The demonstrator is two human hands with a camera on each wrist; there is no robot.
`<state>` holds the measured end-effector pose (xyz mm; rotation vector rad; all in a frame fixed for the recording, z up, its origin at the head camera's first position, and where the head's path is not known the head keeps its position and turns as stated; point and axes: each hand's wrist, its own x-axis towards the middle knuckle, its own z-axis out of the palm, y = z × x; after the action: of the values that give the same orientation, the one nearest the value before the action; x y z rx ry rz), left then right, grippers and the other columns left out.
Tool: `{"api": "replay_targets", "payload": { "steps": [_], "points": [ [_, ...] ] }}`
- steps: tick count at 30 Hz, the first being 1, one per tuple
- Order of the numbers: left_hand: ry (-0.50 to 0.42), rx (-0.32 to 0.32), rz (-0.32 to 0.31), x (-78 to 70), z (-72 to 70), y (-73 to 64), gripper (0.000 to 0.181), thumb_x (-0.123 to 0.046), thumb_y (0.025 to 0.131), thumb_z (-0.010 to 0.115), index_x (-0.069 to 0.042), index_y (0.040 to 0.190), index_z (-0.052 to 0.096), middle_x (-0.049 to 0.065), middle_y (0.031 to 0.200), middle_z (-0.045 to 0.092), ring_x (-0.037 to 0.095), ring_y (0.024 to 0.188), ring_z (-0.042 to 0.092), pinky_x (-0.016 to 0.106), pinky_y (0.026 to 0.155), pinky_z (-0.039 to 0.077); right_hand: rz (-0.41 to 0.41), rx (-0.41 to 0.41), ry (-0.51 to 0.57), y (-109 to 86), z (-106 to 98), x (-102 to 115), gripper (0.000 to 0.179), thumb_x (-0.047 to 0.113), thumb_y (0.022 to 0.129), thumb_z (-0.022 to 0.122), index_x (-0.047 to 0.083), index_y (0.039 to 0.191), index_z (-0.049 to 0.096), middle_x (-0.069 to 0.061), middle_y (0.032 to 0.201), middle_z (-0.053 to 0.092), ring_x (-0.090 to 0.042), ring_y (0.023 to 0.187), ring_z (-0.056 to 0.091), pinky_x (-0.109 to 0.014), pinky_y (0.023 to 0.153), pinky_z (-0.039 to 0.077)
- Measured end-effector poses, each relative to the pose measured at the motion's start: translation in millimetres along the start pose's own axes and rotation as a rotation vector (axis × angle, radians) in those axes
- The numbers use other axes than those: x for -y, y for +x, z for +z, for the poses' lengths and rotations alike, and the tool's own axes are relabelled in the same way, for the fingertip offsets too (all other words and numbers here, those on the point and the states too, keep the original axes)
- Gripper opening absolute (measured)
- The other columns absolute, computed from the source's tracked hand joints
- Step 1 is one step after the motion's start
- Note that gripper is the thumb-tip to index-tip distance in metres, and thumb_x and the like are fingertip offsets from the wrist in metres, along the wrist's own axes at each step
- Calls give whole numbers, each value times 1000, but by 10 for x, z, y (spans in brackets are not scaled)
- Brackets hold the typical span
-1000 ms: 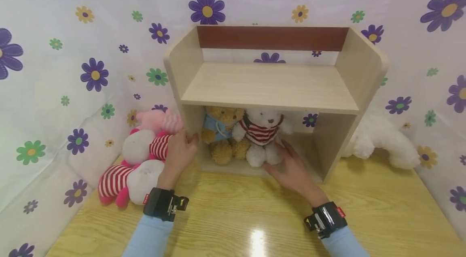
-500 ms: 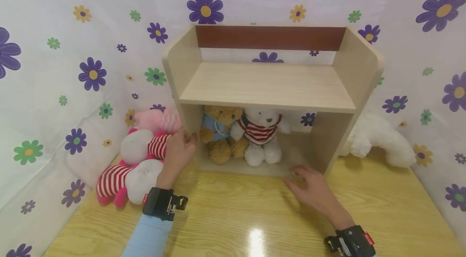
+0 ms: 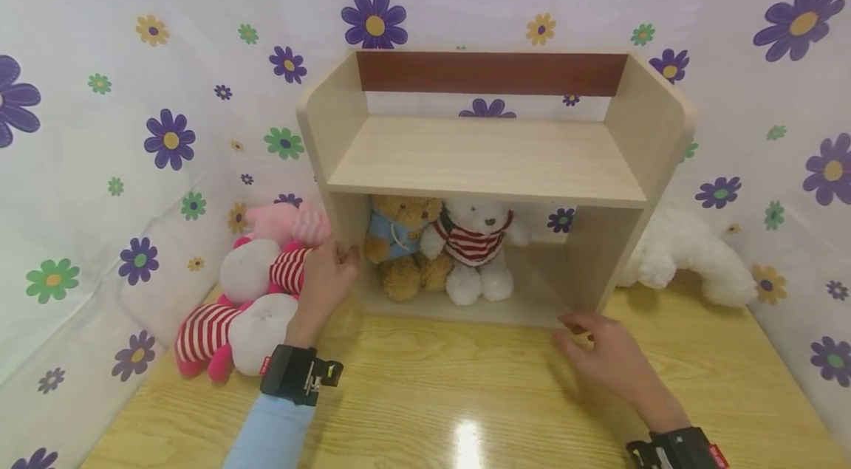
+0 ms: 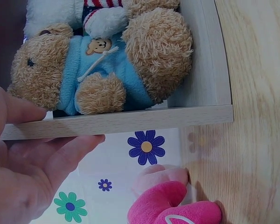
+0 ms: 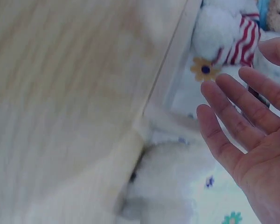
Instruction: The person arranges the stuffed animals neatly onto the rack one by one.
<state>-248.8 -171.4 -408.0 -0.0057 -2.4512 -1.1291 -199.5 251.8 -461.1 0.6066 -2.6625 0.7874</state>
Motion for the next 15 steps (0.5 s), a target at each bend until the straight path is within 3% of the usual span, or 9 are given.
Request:
{"api": "replay_targets", "payload": {
  "steps": [6,11,15],
  "points": [
    [-21,10,2,-11,-3,-16,34,-17,98,55,7,122,60,29,100,72,39,79,72,49,64,59,10,-75,-53,-35,-243,-158,16,12,89,76,5,103,78,-8,95,79,-17,77,73,-29,64,57],
    [-13,8,11,-9,1,-13,32,-16,98,55,6,121,60,28,98,72,38,78,72,48,64,59,18,-168,-101,-21,-432,-319,15,6,87,76,2,101,78,-12,90,79,-4,73,68,-24,62,54],
    [4,-5,13,-3,12,-13,31,-17,98,55,4,121,60,28,95,72,39,77,71,51,65,58,23,-242,-133,-16,-503,-436,16,3,86,75,1,101,77,-16,92,77,-17,74,69,-13,62,47]
  ]
}}
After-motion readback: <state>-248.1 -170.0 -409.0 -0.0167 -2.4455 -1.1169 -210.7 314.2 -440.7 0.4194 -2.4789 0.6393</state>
